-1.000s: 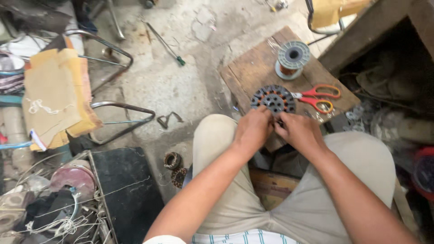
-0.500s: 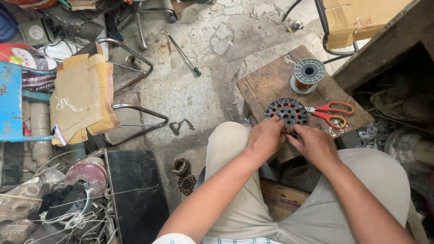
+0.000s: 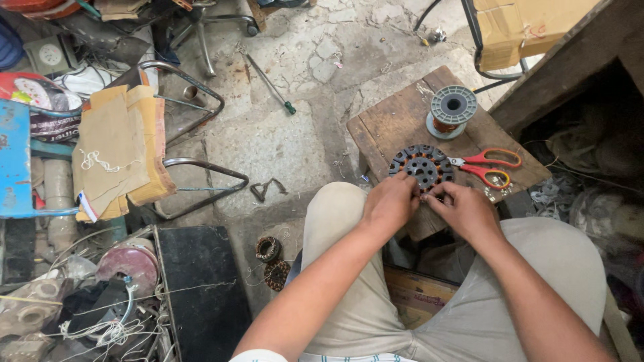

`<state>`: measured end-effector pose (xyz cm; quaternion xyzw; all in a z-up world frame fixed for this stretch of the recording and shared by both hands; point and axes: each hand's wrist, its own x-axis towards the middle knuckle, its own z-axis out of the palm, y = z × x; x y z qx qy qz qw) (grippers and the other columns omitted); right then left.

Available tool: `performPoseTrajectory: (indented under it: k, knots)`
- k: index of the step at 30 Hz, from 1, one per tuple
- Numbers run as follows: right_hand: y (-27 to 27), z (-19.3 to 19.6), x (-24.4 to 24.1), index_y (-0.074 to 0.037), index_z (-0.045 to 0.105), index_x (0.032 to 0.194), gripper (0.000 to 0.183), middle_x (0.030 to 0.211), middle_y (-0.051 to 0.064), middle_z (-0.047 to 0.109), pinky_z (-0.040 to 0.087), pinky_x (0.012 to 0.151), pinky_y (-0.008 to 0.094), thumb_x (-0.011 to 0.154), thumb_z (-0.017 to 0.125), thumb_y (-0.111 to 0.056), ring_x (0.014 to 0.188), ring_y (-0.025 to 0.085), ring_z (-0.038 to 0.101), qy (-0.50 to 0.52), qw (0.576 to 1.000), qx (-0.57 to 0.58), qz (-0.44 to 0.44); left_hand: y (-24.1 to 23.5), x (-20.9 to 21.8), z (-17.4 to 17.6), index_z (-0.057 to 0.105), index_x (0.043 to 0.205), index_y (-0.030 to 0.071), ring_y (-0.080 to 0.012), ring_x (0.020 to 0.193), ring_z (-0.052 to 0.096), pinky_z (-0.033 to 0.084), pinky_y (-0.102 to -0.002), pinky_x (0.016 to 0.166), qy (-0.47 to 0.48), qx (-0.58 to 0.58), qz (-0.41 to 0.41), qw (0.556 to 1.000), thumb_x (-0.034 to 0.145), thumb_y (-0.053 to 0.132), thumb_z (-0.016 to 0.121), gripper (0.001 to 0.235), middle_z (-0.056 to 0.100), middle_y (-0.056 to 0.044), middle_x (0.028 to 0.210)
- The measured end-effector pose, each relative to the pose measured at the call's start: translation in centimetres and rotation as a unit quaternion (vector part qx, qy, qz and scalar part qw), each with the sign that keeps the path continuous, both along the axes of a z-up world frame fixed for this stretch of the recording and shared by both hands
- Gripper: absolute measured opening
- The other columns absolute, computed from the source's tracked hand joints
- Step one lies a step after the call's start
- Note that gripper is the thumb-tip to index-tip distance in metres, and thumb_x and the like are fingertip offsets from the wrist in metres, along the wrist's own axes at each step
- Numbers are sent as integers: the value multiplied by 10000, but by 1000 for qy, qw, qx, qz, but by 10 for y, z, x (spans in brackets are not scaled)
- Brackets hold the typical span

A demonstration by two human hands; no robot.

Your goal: The person winds copper wire around the slots of a motor stator by hand. They pull wire from a spool, thread it through slots, and use pliers to tuck and secure the wire.

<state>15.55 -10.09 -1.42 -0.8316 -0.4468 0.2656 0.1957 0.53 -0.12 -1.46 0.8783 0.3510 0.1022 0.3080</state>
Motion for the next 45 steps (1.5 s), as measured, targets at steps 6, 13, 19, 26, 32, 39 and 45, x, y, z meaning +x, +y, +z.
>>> performPoseTrajectory:
  k: [6, 13, 19, 26, 32, 39, 45]
  knots:
    - [-1, -24, 10, -126, 750, 931, 273, 573, 56, 592, 448, 518, 383, 838, 797, -378, 501, 190, 543, 59, 998, -11, -33, -2, -2, 8, 701, 926, 137, -346, 1112, 583, 518, -463, 890, 21, -1, 17, 1000, 800, 157, 775, 148, 609, -99, 1129]
    - [-4, -43, 17, -67, 629, 848, 352, 579, 29, 564, 431, 513, 347, 822, 831, -355, 522, 147, 495, 110, 993, 18, -44, 5, 9, -30, 501, 1314, 95, -435, 1292, 378, 361, -508, 1066, -18, -32, 103, 994, 668, 215, 896, 767, 415, -215, 1359]
    - [-5, -54, 13, -58, 631, 891, 368, 760, 83, 624, 510, 607, 365, 823, 847, -348, 652, 193, 619, 54, 996, 72, -27, 19, 10, -81, 435, 1382, 79, -394, 1263, 489, 414, -472, 1070, -75, -133, 170, 974, 727, 300, 885, 825, 497, -228, 1351]
    - [-9, -66, 14, -61, 681, 929, 280, 939, 99, 639, 552, 753, 362, 838, 827, -282, 813, 212, 689, 84, 991, 88, -57, 41, 7, -76, 421, 1406, 88, -203, 1099, 632, 559, -337, 776, -155, -451, 286, 831, 809, 268, 778, 718, 568, -90, 1347]
    - [-9, -66, 33, -43, 694, 921, 210, 901, 46, 653, 513, 697, 290, 873, 805, -214, 769, 122, 611, 214, 970, 111, 1, 40, 6, -48, 663, 1245, 15, -161, 811, 637, 510, -281, 683, -195, -570, 201, 772, 856, 104, 754, 409, 728, -62, 1002]
    - [-10, -54, 33, -33, 697, 923, 212, 878, 2, 629, 459, 611, 273, 853, 805, -201, 663, 90, 518, 219, 973, 67, -33, 29, 10, -17, 499, 1309, 193, -161, 902, 723, 605, -330, 724, -213, -615, 196, 733, 742, -76, 730, 669, 700, -14, 1080]
    - [-6, -43, 27, -66, 702, 982, 189, 823, -39, 639, 438, 605, 231, 904, 767, -226, 680, 43, 515, 326, 942, 49, -67, 26, 12, -11, 486, 1310, 171, -199, 934, 705, 562, -341, 708, -189, -565, 202, 778, 819, -11, 752, 588, 683, -24, 1104]
